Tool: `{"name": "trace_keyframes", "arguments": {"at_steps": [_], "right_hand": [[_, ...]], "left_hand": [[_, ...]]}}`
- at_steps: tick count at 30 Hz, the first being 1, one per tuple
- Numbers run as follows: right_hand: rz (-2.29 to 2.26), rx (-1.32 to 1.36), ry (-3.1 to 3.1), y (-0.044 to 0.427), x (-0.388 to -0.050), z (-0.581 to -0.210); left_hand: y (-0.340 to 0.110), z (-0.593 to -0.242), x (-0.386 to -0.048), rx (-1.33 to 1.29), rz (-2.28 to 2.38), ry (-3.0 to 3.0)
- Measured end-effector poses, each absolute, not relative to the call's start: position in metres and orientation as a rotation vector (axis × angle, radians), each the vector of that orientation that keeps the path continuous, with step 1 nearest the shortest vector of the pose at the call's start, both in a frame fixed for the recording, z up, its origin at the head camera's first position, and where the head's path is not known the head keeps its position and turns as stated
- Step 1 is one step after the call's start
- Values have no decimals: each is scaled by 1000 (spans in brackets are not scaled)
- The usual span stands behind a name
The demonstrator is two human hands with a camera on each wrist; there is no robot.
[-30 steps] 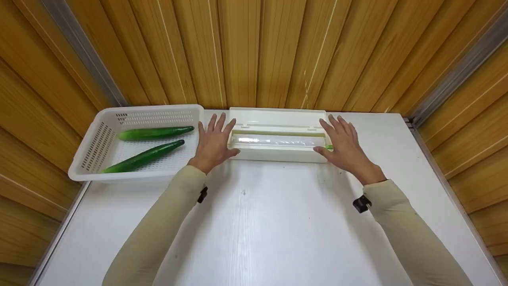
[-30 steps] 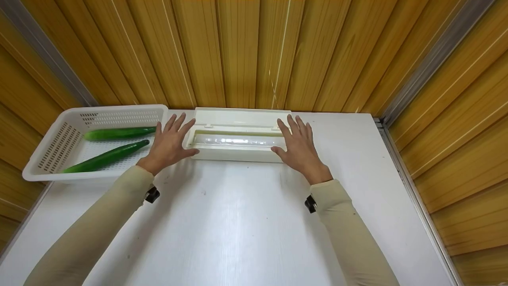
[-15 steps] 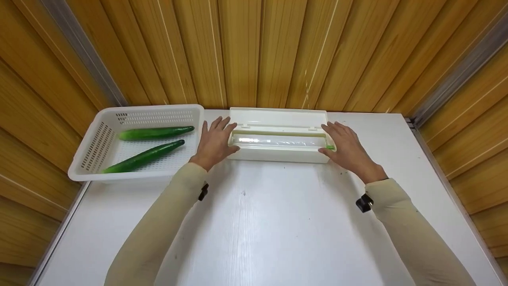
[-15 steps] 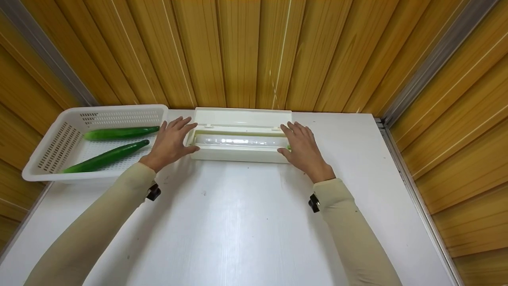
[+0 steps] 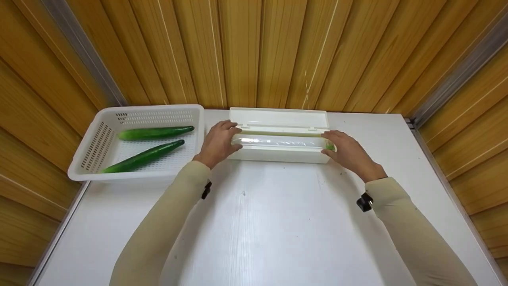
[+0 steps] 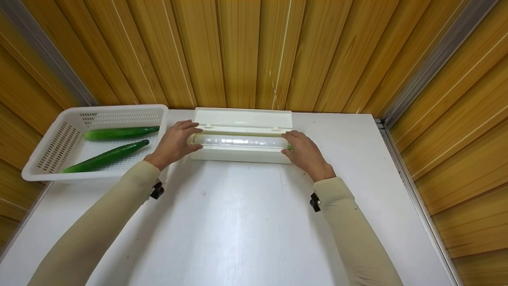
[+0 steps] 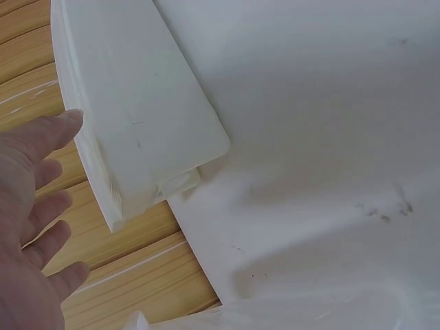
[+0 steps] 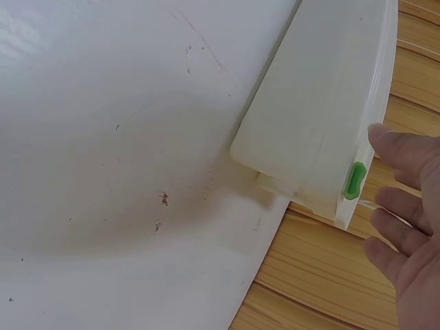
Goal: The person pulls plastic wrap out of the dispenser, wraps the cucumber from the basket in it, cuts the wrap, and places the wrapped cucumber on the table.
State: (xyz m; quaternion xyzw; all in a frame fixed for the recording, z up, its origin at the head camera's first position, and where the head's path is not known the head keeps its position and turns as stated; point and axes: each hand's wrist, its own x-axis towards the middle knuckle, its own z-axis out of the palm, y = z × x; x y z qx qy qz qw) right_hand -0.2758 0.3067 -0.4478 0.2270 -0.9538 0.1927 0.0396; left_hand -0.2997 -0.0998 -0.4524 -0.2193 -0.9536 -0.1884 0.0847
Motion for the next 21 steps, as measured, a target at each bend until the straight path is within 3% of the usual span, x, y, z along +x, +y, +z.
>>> {"name": "trace_keyframes", "arguments": {"at_steps": [21], "right_hand": [[508,765,-2869,302,-281,-455]], "left_hand": [[-100,-463,-301,-606,-696,-2846]]}}
